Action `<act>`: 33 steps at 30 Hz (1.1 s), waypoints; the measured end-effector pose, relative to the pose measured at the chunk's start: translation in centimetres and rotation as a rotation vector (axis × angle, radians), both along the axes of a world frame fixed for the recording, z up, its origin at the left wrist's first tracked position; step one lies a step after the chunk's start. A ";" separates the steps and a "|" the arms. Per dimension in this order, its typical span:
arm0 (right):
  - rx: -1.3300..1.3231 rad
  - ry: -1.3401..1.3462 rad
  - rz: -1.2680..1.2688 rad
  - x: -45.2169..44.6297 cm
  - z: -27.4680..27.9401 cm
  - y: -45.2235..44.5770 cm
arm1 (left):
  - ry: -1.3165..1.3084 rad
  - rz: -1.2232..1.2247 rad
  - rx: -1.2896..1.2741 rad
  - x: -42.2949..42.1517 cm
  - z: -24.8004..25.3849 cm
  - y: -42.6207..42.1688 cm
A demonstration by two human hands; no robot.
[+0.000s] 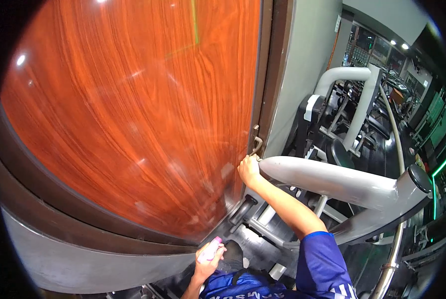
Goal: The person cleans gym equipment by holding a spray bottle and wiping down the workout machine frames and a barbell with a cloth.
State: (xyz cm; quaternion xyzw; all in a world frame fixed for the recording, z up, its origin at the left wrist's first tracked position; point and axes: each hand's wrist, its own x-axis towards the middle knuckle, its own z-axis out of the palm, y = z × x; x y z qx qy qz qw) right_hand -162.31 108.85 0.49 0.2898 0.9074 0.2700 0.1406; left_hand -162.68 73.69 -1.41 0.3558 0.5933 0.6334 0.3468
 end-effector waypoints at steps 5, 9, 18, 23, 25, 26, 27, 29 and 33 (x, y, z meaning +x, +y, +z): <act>-0.151 -0.234 -0.063 -2.3 -3.9 0.1 | -0.008 0.049 -0.020 -1.1 0.7 0.2; -0.191 -0.259 0.020 -2.3 -9.9 0.3 | -0.016 0.063 -0.013 -1.2 1.7 0.9; -0.182 -0.219 -0.072 -2.6 -9.4 -1.0 | 0.054 0.044 0.030 -1.7 -0.1 0.7; 0.092 0.048 -0.042 1.6 -0.2 -4.3 | 0.025 -0.039 0.082 -0.5 -0.1 2.1; 0.211 0.247 -0.009 4.2 2.9 -4.6 | 0.065 -0.099 0.096 0.0 -0.3 2.8; 0.222 0.327 0.034 5.9 5.6 -4.4 | 0.062 -0.131 0.096 0.3 -0.3 3.2; 0.221 0.420 -0.051 7.2 8.0 -4.5 | 0.058 -0.163 0.096 0.7 -0.4 3.6; 0.201 0.592 -0.069 11.4 12.6 -4.5 | 0.058 -0.234 0.074 1.5 0.2 4.1; 0.216 0.728 -0.312 20.8 21.5 -7.5 | 0.033 -0.326 0.068 2.9 1.1 4.9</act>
